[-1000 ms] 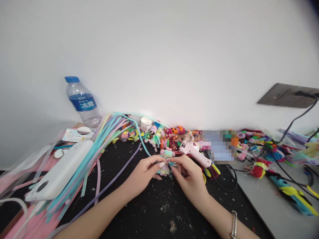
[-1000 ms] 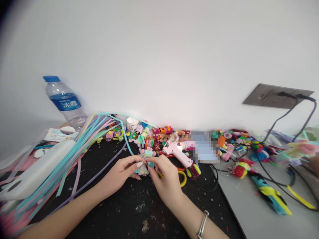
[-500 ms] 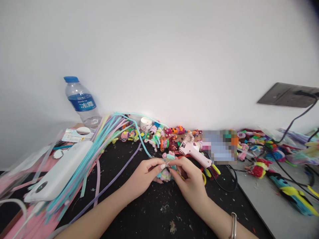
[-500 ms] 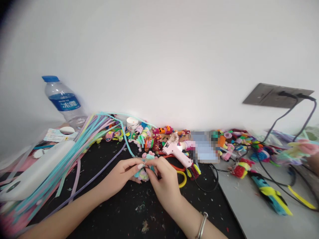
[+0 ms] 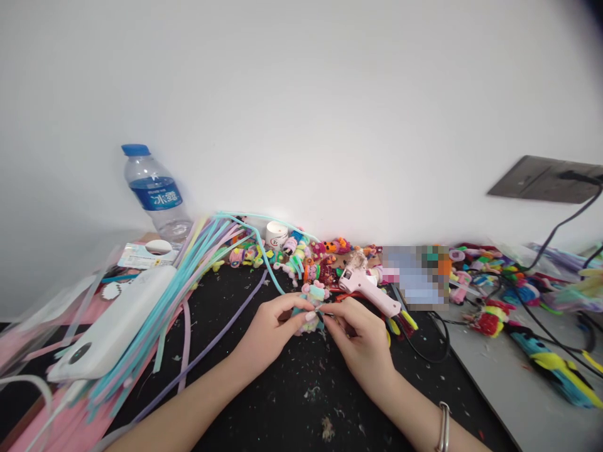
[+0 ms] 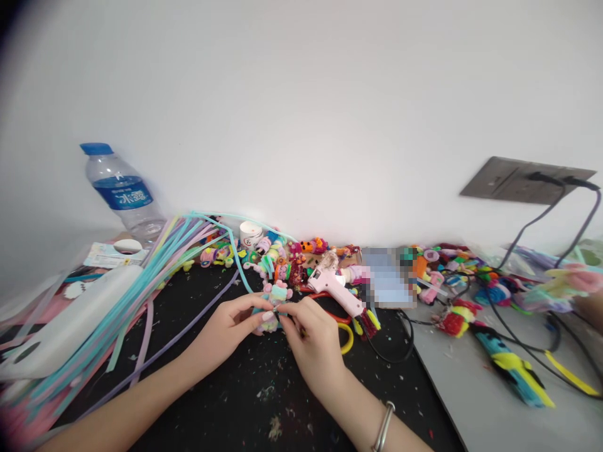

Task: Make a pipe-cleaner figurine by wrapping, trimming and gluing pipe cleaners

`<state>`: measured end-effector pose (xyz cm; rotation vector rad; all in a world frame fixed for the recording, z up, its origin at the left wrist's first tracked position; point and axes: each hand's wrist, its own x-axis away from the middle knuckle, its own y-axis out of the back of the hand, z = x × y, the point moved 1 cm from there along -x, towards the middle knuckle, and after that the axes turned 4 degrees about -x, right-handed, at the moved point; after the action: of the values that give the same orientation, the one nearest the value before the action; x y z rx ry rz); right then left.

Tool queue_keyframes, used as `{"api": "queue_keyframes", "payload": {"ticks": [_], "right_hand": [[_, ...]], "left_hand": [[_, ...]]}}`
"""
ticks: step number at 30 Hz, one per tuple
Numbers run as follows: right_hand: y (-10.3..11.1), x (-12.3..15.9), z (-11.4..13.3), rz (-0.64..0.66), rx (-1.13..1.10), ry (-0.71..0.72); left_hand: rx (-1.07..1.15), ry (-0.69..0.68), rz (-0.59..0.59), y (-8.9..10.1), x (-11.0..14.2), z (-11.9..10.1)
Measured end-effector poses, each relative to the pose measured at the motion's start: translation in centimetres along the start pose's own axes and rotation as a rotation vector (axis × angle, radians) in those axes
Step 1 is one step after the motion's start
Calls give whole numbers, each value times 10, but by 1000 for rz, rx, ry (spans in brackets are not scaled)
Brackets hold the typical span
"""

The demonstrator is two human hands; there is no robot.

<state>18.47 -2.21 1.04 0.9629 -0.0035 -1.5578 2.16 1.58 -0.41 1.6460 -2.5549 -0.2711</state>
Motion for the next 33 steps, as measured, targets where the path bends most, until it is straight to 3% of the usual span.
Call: {"api": "queue_keyframes", "payload": {"ticks": [6,11,17,24,29,33], "right_hand": [[0,1,2,24,3,22],[0,1,-1,52,42,-98],[0,0,7,311,212,-123],[-2,-1,7,429,291,-91],[-3,1,2,423,117,-144],[0,-2,-4,339,-134,-228]], "left_hand": [[-48,-46,5,1,1,-5],[-30,-38,-11,2,1,-4],[-140,-160,-23,2,3,-3],[-232,-205,-41,2,4,-3],[-226,-198,-30,2,3,-2],[-51,-73,-2,3,0,0]]}}
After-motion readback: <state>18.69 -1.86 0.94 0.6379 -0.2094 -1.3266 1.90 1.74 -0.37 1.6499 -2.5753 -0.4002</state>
